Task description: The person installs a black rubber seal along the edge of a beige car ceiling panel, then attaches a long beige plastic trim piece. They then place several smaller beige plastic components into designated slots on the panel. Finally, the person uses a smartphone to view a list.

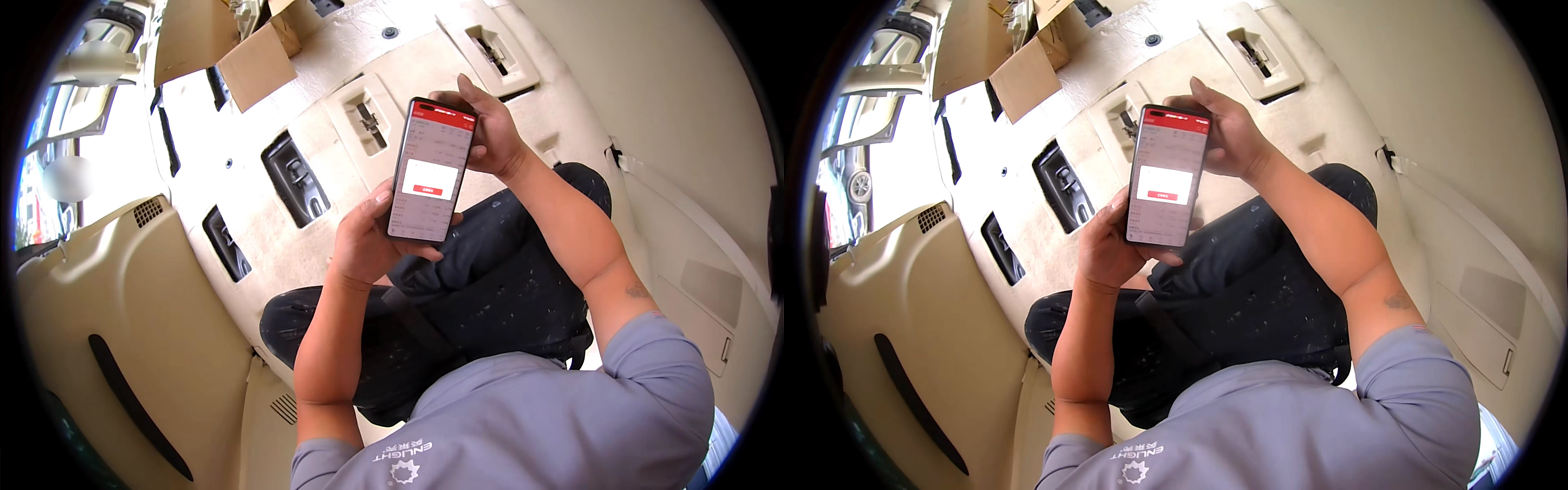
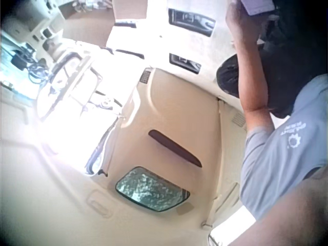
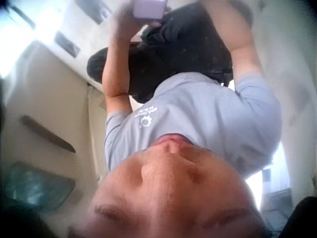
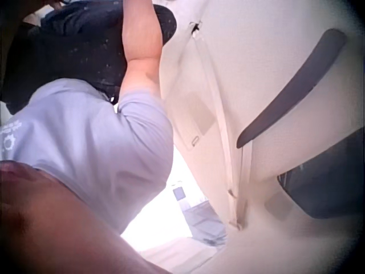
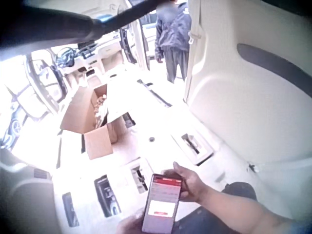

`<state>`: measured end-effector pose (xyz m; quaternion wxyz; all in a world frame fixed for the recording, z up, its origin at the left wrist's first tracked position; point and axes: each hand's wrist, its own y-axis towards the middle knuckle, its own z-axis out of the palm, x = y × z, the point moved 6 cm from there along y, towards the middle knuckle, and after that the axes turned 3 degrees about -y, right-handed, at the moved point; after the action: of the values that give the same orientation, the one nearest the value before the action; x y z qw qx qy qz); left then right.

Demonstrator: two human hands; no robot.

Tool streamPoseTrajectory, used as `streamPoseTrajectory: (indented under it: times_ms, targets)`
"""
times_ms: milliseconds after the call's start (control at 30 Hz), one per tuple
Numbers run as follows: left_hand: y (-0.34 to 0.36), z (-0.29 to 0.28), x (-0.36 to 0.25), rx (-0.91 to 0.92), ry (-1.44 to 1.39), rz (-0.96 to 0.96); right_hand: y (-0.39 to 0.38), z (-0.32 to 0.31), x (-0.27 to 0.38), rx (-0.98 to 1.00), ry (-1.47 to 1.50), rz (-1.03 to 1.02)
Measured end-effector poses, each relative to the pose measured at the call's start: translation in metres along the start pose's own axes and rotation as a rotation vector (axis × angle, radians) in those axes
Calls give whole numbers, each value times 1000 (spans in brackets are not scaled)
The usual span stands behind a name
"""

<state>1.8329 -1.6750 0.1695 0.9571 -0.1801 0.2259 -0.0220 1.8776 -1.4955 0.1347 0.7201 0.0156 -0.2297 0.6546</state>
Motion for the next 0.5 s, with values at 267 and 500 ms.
streamPoseTrajectory:
  times_ms: [267,500]
  targets:
    - [8,2,17,4,-59,18,9,-14,-10,136,29,56]
    - [8,-7,8,-137,5,138,-13,5,-20,36,-400,-219]
